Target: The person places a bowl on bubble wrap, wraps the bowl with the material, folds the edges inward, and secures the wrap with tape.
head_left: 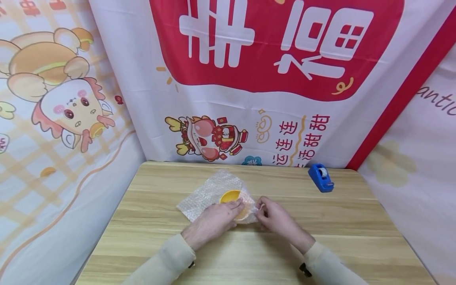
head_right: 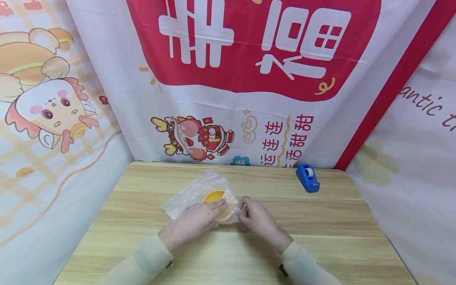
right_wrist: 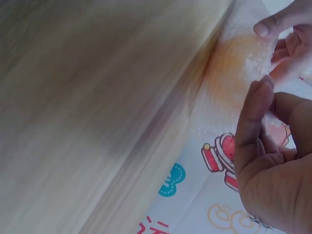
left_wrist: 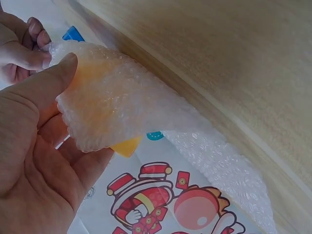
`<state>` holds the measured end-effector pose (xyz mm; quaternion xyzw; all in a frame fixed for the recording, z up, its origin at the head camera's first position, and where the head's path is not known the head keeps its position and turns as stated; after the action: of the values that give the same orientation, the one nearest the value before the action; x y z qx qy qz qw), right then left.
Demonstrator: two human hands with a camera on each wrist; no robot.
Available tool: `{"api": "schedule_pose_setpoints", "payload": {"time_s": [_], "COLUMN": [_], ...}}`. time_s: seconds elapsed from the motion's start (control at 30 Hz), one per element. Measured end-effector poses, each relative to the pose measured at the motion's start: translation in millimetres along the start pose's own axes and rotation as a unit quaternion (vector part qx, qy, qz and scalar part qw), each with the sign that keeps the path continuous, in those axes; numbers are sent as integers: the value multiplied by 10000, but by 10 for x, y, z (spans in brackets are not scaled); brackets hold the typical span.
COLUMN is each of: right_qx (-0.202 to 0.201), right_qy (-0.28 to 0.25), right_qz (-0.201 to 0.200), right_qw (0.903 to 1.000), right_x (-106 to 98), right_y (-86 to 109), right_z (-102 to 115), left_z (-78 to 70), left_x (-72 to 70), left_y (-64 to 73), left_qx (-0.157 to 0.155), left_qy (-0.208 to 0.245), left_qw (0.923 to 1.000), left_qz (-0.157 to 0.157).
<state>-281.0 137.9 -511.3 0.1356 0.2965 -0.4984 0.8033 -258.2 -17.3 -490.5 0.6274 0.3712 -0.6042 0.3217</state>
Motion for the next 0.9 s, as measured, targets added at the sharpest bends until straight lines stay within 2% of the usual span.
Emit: {"api": "schedule_pose_setpoints", "payload": {"time_s": [0.13, 0.27, 0.37, 0.43, 0.57, 0.77, 0.9], "right_qx": [124, 103, -164, -439, -981, -1207, -1385], "right_qy": [-134, -598, -867, -826, -214, 828, 1413], "right_qz": [-143, -117, 116, 330, 599, 597, 555], "right_qw": [9997, 9981, 9960, 9951, 9931, 9874, 9787], "right_x": [22, 47, 73, 81, 54, 33, 49], "right_y": [2, -4, -23, -35, -60, -130, -176], "right_z": [8, 22, 69, 113, 162, 120, 158], "left_z": [-12, -25, -28, -27, -22, -12, -18], "left_x": [-8, 0, 5, 7, 15, 41, 34], "left_y": [0, -8, -15, -23, -31, -35, -33], "left_qx": [35, 48, 49, 68, 124, 121, 147], "left_qy": [-16, -20, -49, -89, -188, -272, -311], "left_qw": [10000, 10000, 9999, 9999, 9996, 9995, 9993], "left_qz": [-52, -53, -81, -120, -188, -129, -161]}}
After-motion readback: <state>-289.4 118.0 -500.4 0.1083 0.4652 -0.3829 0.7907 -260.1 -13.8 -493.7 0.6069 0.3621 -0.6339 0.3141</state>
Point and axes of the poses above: each hand's wrist, its own y-axis away from the middle knuckle, its own x-axis out of the palm, z = x × y, the point moved 10 cm from there along -y, towards the middle knuckle, and after that the axes turned 12 degrees about -x, right-handed, at the moved point
